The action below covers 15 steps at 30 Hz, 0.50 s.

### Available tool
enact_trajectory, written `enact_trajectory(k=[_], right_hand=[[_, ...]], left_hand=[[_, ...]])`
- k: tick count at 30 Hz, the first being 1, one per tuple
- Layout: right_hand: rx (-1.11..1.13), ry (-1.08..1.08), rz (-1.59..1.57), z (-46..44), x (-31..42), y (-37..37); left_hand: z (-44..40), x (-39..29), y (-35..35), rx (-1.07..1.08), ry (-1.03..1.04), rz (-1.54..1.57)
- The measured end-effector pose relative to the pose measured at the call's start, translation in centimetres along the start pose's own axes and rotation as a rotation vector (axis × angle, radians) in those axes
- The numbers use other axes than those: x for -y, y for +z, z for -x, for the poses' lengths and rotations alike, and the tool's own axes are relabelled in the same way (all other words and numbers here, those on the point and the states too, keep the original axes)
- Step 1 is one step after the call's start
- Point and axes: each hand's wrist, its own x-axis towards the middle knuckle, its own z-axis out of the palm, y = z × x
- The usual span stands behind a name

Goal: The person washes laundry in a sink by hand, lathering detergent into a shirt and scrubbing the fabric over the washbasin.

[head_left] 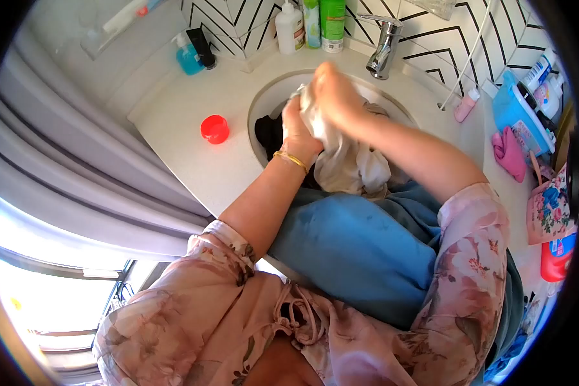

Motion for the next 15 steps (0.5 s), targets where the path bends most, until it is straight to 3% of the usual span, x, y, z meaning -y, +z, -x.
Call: enact_trajectory(k=[1,2,3,4,6,7,8,9,11,12,13,15], right_hand=[[0.013,-0.197,0.068,2.7,1.7,0.4],[0.063,-0.358,0.167,4.9,3.2,0.6],[0.118,-0.518,0.262,6.3,4.1,0.9],[-0.037,-0.666,0.271,6.3,3.3,2.6],[0.117,-0.332,0.266,3.3,2.7,1.5],[0.041,-0.220,0.233,0.5,1.0,1.5],[-0.045,-0.132,0.251,-2.0,0.8,0.1],[-0.136,-0.044,0.264,-3.5,1.1,-1.2],[-0.126,-0.087,0.144,-2.0,1.0,-1.1],[-0.138,-0.209,0.156,0.0,1.5,-0.1],[-0.150,-0.328,0.161,2.4,2.1,0.9],[-0.029,-0.669,0.174,6.3,3.7,0.9]], left_hand=[[-0.5,-0.4,-2.7,0.190,0.005,0.145],[-0.1,1.0,-2.3,0.267,0.337,0.131],[0.1,1.4,-2.3,0.227,0.441,0.072],[0.3,1.9,-2.3,0.178,0.543,0.011],[-1.4,0.5,-2.6,-0.125,0.281,-0.172],[-1.7,0.4,-2.6,-0.273,0.146,-0.253],[-0.4,0.8,0.8,-0.024,-0.043,-0.092],[0.6,1.3,2.9,-0.021,-0.011,-0.114],[0.0,1.2,2.2,0.009,0.025,-0.098],[-0.1,0.8,1.4,0.056,0.050,-0.125],[-0.5,0.2,-0.4,0.112,0.015,0.059],[-0.5,4.6,0.5,0.794,0.837,0.688]])
